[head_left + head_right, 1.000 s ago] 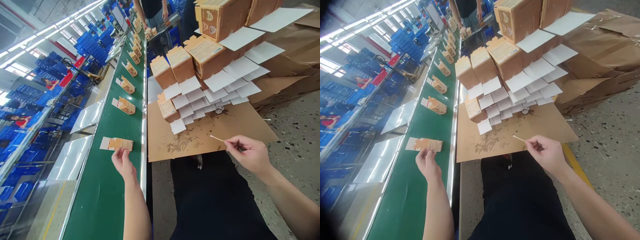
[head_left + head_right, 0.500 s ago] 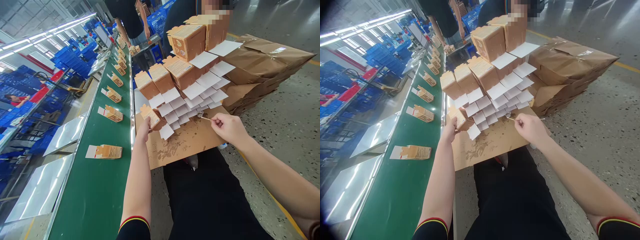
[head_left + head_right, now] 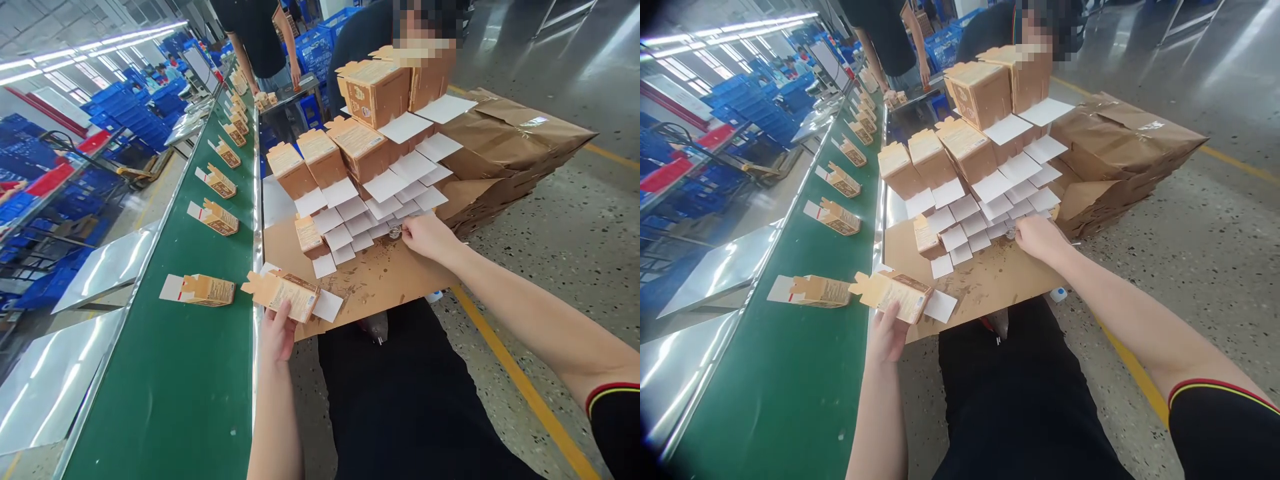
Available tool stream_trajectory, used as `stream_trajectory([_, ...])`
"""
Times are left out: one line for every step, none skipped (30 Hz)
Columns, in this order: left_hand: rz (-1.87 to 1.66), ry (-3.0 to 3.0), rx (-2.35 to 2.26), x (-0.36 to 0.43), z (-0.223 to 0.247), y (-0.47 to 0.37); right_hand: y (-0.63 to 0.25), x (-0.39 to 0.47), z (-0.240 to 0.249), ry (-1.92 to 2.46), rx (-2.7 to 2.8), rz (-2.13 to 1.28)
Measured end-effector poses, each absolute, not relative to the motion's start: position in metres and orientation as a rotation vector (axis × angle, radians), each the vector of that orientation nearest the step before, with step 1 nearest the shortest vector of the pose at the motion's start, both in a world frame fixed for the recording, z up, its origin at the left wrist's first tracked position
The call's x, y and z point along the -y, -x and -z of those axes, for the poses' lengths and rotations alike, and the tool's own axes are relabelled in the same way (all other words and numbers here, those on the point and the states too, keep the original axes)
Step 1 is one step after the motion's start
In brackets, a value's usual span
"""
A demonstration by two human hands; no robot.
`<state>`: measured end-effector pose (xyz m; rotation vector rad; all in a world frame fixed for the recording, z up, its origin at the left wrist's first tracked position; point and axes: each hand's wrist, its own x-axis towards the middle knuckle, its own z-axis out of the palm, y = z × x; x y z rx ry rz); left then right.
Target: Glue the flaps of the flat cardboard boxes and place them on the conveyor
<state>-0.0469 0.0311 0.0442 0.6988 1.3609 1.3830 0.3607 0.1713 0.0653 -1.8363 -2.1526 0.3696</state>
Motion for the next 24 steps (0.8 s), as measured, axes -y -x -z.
stream_trajectory([-1.388, -0.723, -1.386, -0.031, -0.038, 0.045, -0.363, -0.171, -0.065, 1.808, 2.125, -0.369])
stream_trajectory([-1.397, -0.746, -1.404, -0.033, -0.033, 0.043, -0.366, -0.168, -0.065, 1.775, 2.095, -0.366])
stream_trajectory([-1.410, -0.764, -1.415, -0.034, -0.030, 0.040, -0.368, -0.164, -0.066, 1.736, 2.062, -0.356])
stream_trajectory([-1.426, -0.775, -1.420, -0.037, -0.027, 0.037, -0.370, -0.158, -0.068, 1.695, 2.027, -0.337])
stream_trajectory([-1.440, -0.778, -1.423, -0.039, -0.025, 0.033, -0.370, -0.150, -0.071, 1.655, 1.990, -0.314])
stream_trajectory([-1.450, -0.776, -1.426, -0.040, -0.024, 0.030, -0.368, -0.140, -0.074, 1.618, 1.948, -0.296])
stream_trajectory([-1.455, -0.772, -1.430, -0.041, -0.024, 0.027, -0.363, -0.129, -0.076, 1.577, 1.900, -0.298])
stream_trajectory([-1.456, -0.766, -1.436, -0.042, -0.024, 0.024, -0.356, -0.115, -0.077, 1.534, 1.862, -0.330])
stream_trajectory([-1.455, -0.763, -1.445, -0.042, -0.024, 0.021, -0.347, -0.101, -0.076, 1.486, 1.843, -0.399])
stream_trajectory([-1.455, -0.762, -1.457, -0.041, -0.024, 0.019, -0.334, -0.085, -0.074, 1.427, 1.839, -0.495])
stream_trajectory([-1.456, -0.768, -1.471, -0.040, -0.025, 0.017, -0.320, -0.070, -0.070, 1.356, 1.849, -0.608])
stream_trajectory([-1.457, -0.780, -1.484, -0.039, -0.025, 0.016, -0.305, -0.055, -0.063, 1.277, 1.872, -0.717])
stream_trajectory([-1.458, -0.797, -1.493, -0.037, -0.026, 0.016, -0.290, -0.042, -0.055, 1.215, 1.893, -0.801])
stream_trajectory([-1.459, -0.816, -1.496, -0.036, -0.026, 0.016, -0.275, -0.032, -0.047, 1.173, 1.906, -0.847])
stream_trajectory([-1.460, -0.834, -1.494, -0.034, -0.026, 0.016, -0.262, -0.025, -0.037, 1.141, 1.921, -0.865])
stream_trajectory([-1.459, -0.849, -1.488, -0.033, -0.027, 0.016, -0.251, -0.021, -0.028, 1.122, 1.938, -0.863])
stream_trajectory([-1.459, -0.860, -1.482, -0.033, -0.027, 0.016, -0.242, -0.019, -0.020, 1.111, 1.958, -0.847])
stream_trajectory([-1.459, -0.870, -1.477, -0.032, -0.027, 0.016, -0.235, -0.020, -0.013, 1.108, 1.982, -0.824])
stream_trajectory([-1.461, -0.881, -1.474, -0.032, -0.027, 0.016, -0.230, -0.022, -0.007, 1.112, 2.007, -0.801])
stream_trajectory([-1.464, -0.893, -1.475, -0.031, -0.027, 0.015, -0.227, -0.024, -0.002, 1.121, 2.027, -0.781])
stream_trajectory([-1.464, -0.908, -1.479, -0.031, -0.027, 0.014, -0.225, -0.026, 0.001, 1.126, 2.047, -0.768])
stream_trajectory([-1.465, -0.924, -1.488, -0.030, -0.026, 0.012, -0.224, -0.027, 0.004, 1.123, 2.064, -0.764])
stream_trajectory([-1.474, -0.939, -1.502, -0.029, -0.025, 0.010, -0.223, -0.027, 0.005, 1.110, 2.078, -0.769])
stream_trajectory([-1.488, -0.951, -1.521, -0.027, -0.024, 0.008, -0.222, -0.025, 0.006, 1.086, 2.084, -0.781])
